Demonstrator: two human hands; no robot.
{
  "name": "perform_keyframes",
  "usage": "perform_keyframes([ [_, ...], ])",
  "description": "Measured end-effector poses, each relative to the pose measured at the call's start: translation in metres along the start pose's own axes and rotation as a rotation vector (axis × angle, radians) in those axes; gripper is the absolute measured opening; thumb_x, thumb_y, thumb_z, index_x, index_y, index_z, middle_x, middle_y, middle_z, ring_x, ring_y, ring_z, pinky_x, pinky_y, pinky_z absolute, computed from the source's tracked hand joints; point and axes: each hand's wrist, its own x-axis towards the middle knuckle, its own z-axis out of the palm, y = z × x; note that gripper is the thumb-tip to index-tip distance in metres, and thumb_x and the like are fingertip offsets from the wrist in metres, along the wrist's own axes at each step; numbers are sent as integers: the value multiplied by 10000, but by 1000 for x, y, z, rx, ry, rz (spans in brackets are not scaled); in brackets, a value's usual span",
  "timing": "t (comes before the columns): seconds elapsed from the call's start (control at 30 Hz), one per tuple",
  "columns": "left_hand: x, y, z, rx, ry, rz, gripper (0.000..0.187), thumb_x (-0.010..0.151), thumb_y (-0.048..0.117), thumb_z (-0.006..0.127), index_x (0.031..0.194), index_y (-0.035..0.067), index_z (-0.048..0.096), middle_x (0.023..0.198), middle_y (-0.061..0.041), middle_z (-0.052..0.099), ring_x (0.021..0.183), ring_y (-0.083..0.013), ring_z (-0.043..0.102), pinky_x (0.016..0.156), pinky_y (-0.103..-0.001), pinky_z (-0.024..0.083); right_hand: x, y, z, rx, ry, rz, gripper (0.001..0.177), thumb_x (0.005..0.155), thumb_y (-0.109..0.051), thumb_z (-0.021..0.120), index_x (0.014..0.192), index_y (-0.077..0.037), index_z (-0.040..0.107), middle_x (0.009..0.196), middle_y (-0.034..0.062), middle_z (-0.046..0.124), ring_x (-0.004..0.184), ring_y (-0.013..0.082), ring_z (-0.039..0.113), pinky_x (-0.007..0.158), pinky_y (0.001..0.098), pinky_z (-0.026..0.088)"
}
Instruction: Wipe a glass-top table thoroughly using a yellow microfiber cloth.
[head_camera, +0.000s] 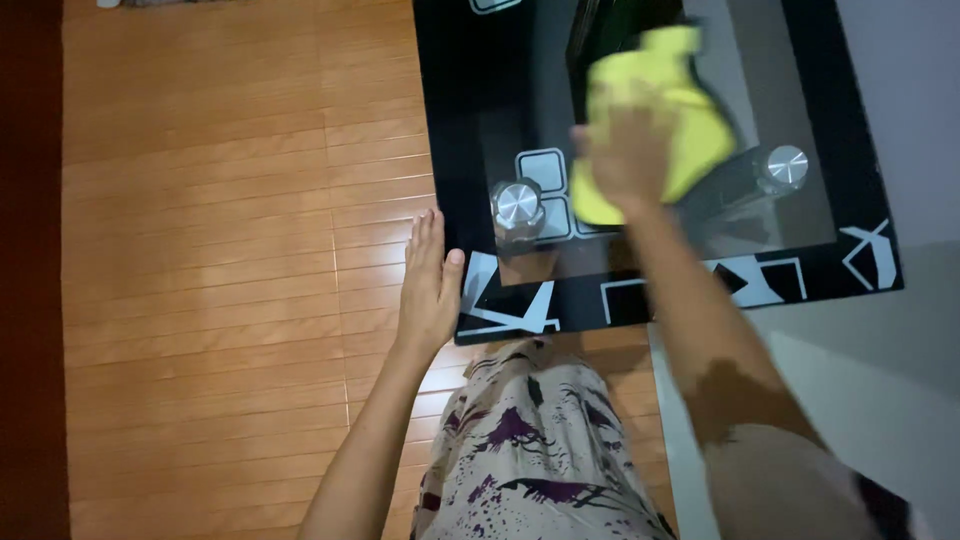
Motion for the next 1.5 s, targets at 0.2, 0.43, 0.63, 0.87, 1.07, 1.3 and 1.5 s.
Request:
perform_keyframes([
  [0.2,-4,-13,17,-16,66,8,643,1103,326,352,1624,-10,181,1671,-314,119,1548,-493,52,1252,-573,45,-89,-120,11,-2,-322,-412,669,1024,-598,451,1605,-270,404,1672,158,330,1551,391,273,1212,672,209],
  [0.43,-1,-12,44,-18,98,71,670,1083,269,392,1642,4,136,1694,-285,87,1565,-469,32,1263,-558,19,-169,14,-16,101,-262,-310,465,975,-424,571,1362,-169,605,1408,165,553,1350,419,513,1095,627,372],
  [0.63,1,-9,47,-19,88,87,675,1092,333,400,1636,4,173,1693,-272,114,1569,-454,58,1263,-552,22,-109,154,-36,-208,-81,79,647,1079,-385,515,1607,-17,452,1624,327,376,1500,510,307,1136,742,221],
  [0.87,1,-8,49,71,67,16,696,1097,410,373,1643,31,169,1701,-246,108,1577,-426,59,1246,-597,36,-72,0,57,-265,-22,-100,575,1048,-417,529,1528,-101,523,1524,191,549,1435,347,502,1224,555,228],
  [1.07,10,-10,31,192,72,-39,710,1085,380,408,1637,19,143,1685,-285,126,1564,-451,66,1211,-674,22,-162,-83,-9,75,-289,-533,551,974,-419,504,1486,-216,519,1697,56,305,1577,290,222,1268,578,104],
  [1.3,35,-1,44,383,59,-48,742,1071,476,428,1623,22,229,1695,-233,154,1577,-383,96,1238,-614,13,-125,169,-23,-40,-278,121,482,946,-452,636,1307,-135,679,1308,207,676,1256,491,610,1006,645,458],
  [1.5,52,6,72,534,105,-27,765,1030,487,490,1593,4,302,1673,-235,244,1561,-380,192,1237,-605,114,15,229,-4,-213,12,35,674,1097,-474,467,1634,-67,461,1623,306,422,1495,498,337,1140,724,232],
])
